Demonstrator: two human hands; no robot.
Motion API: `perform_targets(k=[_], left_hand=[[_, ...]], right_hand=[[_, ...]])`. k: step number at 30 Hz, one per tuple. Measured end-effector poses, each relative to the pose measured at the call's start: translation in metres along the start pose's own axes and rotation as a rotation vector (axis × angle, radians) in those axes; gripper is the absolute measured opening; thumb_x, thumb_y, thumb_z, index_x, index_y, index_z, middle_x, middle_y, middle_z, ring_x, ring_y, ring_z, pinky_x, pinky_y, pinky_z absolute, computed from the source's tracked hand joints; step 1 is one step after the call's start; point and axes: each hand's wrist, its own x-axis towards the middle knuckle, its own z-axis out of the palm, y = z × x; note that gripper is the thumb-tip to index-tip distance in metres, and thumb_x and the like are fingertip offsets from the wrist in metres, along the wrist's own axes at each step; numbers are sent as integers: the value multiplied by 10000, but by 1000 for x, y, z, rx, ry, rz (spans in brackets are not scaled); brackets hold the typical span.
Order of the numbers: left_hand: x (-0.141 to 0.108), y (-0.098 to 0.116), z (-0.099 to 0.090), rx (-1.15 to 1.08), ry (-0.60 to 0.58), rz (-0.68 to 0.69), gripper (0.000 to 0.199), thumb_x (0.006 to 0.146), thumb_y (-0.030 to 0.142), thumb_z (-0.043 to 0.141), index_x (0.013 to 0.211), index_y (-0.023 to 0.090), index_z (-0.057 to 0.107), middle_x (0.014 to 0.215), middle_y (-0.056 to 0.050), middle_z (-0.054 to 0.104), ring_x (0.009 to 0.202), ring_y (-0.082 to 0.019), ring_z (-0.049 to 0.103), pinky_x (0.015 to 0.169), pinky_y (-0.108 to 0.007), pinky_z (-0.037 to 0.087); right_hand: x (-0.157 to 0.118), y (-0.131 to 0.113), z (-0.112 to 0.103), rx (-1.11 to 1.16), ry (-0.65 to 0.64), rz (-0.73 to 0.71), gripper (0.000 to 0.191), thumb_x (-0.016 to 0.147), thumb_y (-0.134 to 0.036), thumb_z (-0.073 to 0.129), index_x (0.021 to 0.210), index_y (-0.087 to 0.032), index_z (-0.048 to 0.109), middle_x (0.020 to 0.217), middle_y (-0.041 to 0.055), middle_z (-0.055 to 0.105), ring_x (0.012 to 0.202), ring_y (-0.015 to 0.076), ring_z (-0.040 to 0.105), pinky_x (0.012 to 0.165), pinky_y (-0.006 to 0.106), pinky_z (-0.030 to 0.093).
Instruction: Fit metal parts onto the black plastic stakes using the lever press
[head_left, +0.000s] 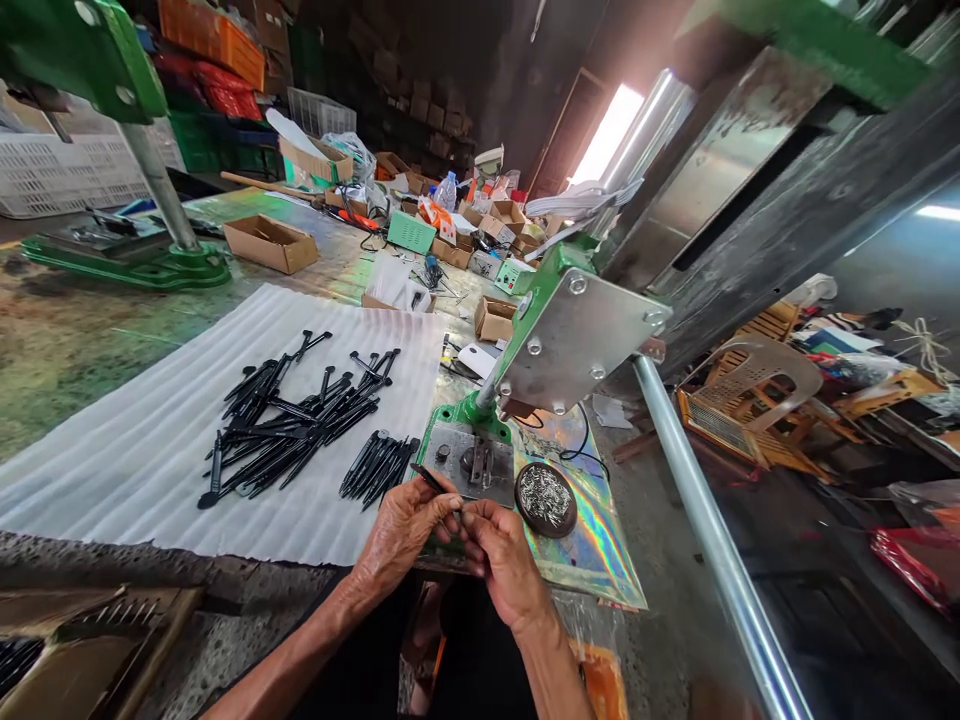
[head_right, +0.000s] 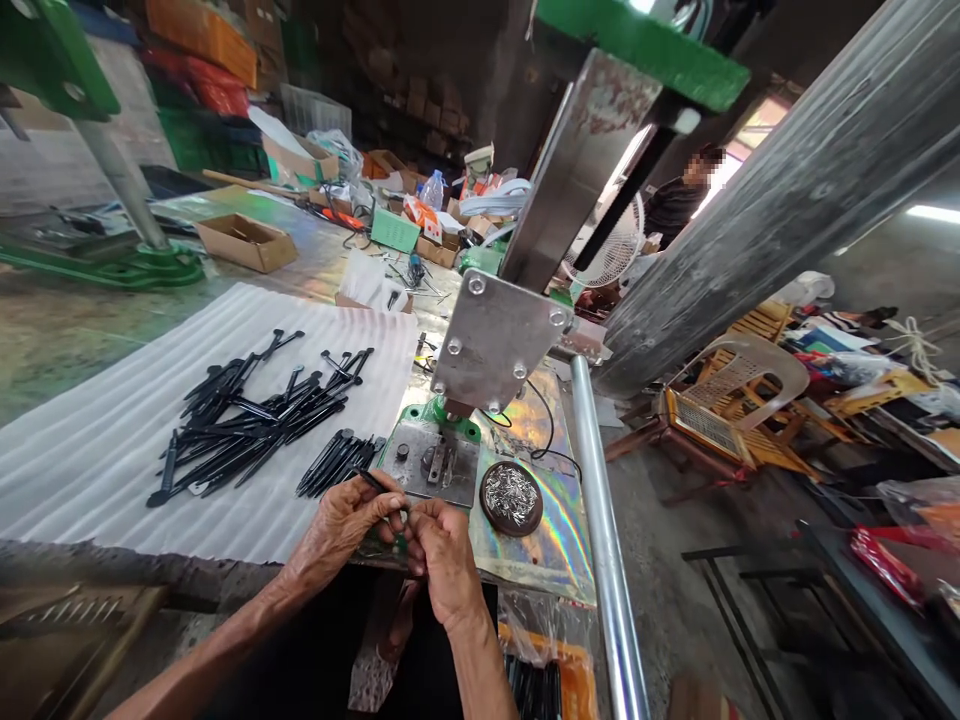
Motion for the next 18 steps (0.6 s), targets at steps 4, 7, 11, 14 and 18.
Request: perform_targets(k=[4, 7, 11, 14, 18], left_hand=[[17, -2, 4, 73, 15, 85, 270, 677, 410, 712, 707, 158, 621, 527, -2, 623, 474, -125, 558, 493, -226, 447], [30, -5, 5, 104, 18, 142, 241, 729, 397, 662, 735, 161, 614, 534, 9, 611, 490, -117, 554, 513, -222, 455], [51, -7, 7, 121, -13, 124, 235, 745, 396, 625, 746, 165, 579, 514, 16, 595, 455, -113, 539, 475, -215, 440], [68, -6, 7, 173, -35, 133, 232, 749, 402, 601, 747, 173, 563, 479, 26, 578, 417, -113, 524, 440, -210, 414], [83, -4, 7, 259, -70, 139, 201, 761, 377, 580, 736, 180, 550, 450, 41, 556, 396, -108, 519, 427, -198, 389]], right_hand=[[13, -4, -1, 112, 57, -33, 237, 609, -297, 737, 703, -126, 602, 628, -19, 497, 470, 51, 274, 413, 184, 151], [22, -3, -3, 199, 94, -58, 279, 550, -258, 747, 762, -113, 640, 643, -5, 516, 480, 50, 299, 415, 177, 166], [19, -5, -9, 273, 139, -76, 307, 518, -229, 775, 784, -121, 666, 650, 7, 532, 500, 59, 346, 418, 163, 203], [-3, -18, -16, 295, 140, -94, 323, 543, -215, 810, 833, -134, 692, 703, 21, 552, 517, 52, 352, 420, 146, 233], [-52, -53, -30, 269, 182, -195, 288, 652, -244, 813, 909, -161, 712, 779, 36, 554, 531, 47, 362, 433, 133, 324]])
